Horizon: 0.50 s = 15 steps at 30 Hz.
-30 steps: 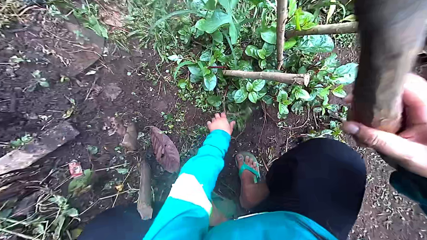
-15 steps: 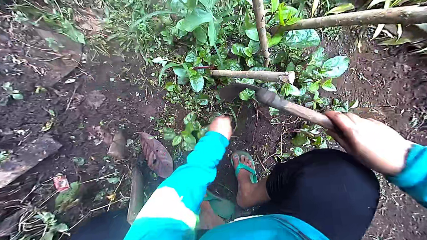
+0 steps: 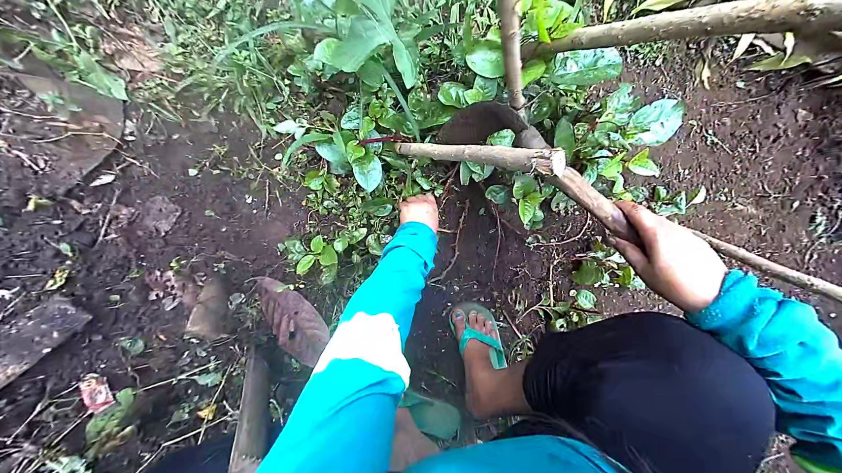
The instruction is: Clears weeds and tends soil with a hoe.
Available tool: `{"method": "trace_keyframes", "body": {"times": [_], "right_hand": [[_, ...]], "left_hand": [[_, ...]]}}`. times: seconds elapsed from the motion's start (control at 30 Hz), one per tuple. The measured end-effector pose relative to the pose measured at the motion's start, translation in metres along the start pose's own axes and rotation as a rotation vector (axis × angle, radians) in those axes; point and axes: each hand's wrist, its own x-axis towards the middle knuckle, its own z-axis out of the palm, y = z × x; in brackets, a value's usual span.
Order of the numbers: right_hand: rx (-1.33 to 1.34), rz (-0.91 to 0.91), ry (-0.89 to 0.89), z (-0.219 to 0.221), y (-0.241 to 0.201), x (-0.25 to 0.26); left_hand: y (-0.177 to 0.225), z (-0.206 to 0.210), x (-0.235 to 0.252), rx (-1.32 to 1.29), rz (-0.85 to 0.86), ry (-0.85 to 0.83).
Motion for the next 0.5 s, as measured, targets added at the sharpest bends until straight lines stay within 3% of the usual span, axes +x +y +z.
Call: {"method": "trace_keyframes", "body": {"times": [0.23, 0.37, 0.5], "right_hand": [[-0.004, -0.065, 0.037, 0.0, 0.003, -0.005], [0.008, -0.06, 0.032, 0.0, 0.01, -0.007], [-0.148, -0.074, 0.02, 0.003, 0.02, -0.008]], "left_hand": [[-0.013, -0.022, -0.03, -0.194, -0.139, -0.062], [-0.008, -0.009, -0.083, -0.093, 0.013, -0.136], [0.007, -0.013, -0.119, 0.146, 0.126, -0.424]]}}
